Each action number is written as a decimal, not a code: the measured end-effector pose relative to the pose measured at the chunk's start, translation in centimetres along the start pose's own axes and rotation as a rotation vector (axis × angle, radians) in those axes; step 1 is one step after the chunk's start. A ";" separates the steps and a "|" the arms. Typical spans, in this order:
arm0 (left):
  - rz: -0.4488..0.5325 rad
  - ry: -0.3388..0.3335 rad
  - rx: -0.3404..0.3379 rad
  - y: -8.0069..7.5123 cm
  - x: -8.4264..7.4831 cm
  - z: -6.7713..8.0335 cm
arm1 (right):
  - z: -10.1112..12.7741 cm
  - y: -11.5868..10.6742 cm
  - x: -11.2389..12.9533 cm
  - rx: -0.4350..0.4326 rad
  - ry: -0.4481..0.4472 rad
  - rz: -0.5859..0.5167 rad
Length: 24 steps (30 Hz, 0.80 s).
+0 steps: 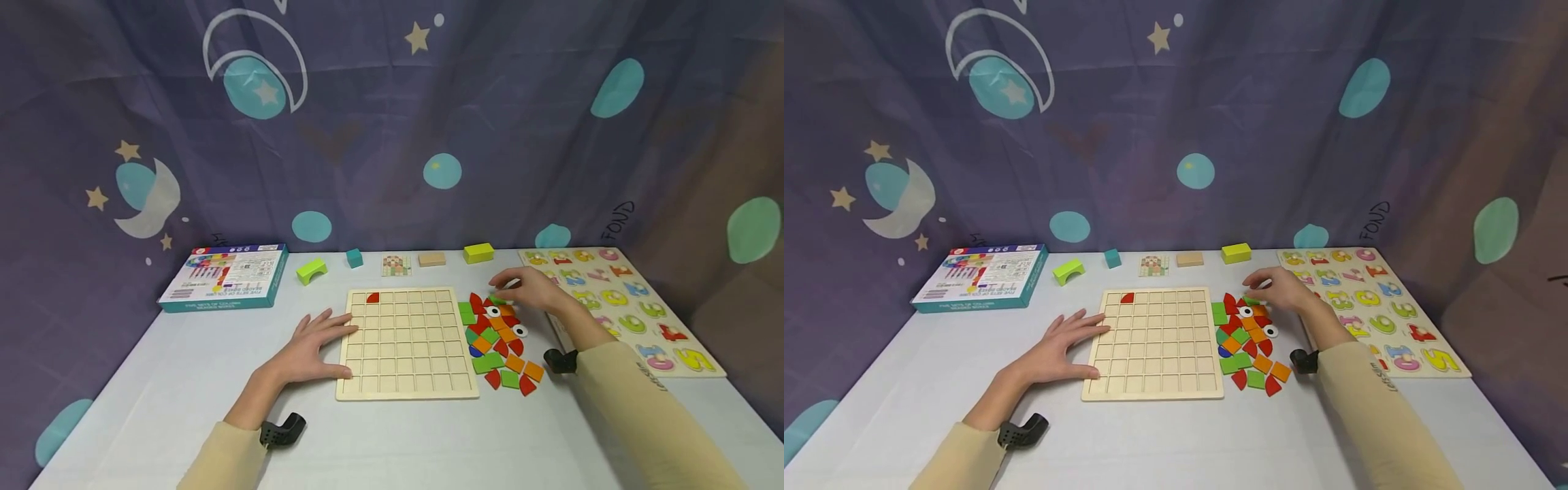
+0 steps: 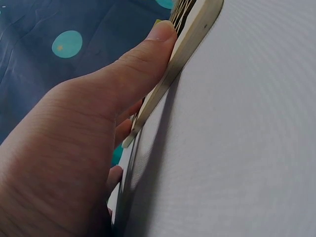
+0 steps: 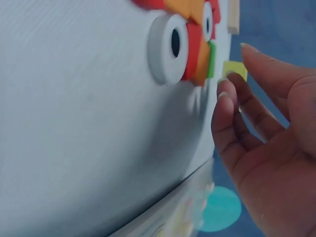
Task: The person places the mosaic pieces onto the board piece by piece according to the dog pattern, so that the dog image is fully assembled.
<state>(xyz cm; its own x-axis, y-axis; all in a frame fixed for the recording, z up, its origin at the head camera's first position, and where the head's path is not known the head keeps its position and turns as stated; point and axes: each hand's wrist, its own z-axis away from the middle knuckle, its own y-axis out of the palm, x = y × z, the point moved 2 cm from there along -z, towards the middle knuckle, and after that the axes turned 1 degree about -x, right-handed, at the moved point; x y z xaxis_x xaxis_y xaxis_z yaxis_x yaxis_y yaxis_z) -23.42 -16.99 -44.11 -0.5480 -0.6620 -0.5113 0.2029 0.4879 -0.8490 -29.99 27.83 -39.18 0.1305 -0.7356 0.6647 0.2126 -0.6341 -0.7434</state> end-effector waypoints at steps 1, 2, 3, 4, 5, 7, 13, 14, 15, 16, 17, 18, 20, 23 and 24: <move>0.000 -0.001 0.000 0.0 0.0 0.0 | 0.0 0.0 -0.2 0.005 0.007 0.001; -0.002 -0.002 0.000 0.0 0.1 0.0 | 0.0 0.0 -0.4 0.008 0.017 0.002; 0.001 -0.003 0.001 0.0 0.1 0.0 | 0.0 0.0 -0.5 0.012 0.020 0.005; 0.001 -0.004 0.001 0.0 0.1 0.0 | 0.0 0.0 -0.6 0.017 0.021 0.009; 0.003 -0.004 0.002 0.0 0.2 0.0 | 0.0 0.0 -0.7 0.021 0.017 0.016; 0.008 -0.005 0.003 0.0 0.2 0.0 | 0.0 -0.1 -0.7 0.026 0.017 0.027; -0.004 -0.011 0.009 0.1 0.3 0.0 | 0.1 0.0 -0.8 0.030 0.032 0.029; -0.008 -0.014 0.010 0.1 0.3 0.0 | 0.2 0.0 -0.9 0.033 0.031 0.028; -0.010 -0.013 0.009 0.1 0.4 0.0 | 0.3 0.0 -0.9 0.036 0.031 0.027; -0.010 -0.016 0.011 0.1 0.4 0.0 | 0.4 0.0 -0.9 0.042 0.029 0.028; -0.011 -0.020 0.011 0.1 0.4 0.0 | 0.5 -0.1 -1.0 0.047 0.028 0.031; -0.011 -0.021 0.010 0.1 0.4 0.0 | 0.6 -0.1 -1.0 0.056 0.026 0.036; -0.010 -0.021 0.009 0.1 0.4 0.0 | 0.8 -0.1 -1.2 0.068 0.027 0.049; -0.010 -0.019 0.008 0.1 0.4 -0.1 | 1.1 -0.2 -1.4 0.079 0.037 0.062; -0.009 -0.016 0.008 0.1 0.3 -0.1 | 1.2 -0.1 -1.4 0.081 0.035 0.066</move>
<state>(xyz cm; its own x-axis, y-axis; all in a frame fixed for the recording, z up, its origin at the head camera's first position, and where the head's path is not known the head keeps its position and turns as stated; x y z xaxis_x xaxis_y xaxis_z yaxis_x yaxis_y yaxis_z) -23.64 -17.14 -44.33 -0.5364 -0.6755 -0.5059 0.2046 0.4775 -0.8545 -29.08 29.24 -39.94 0.1130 -0.7839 0.6105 0.2825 -0.5637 -0.7762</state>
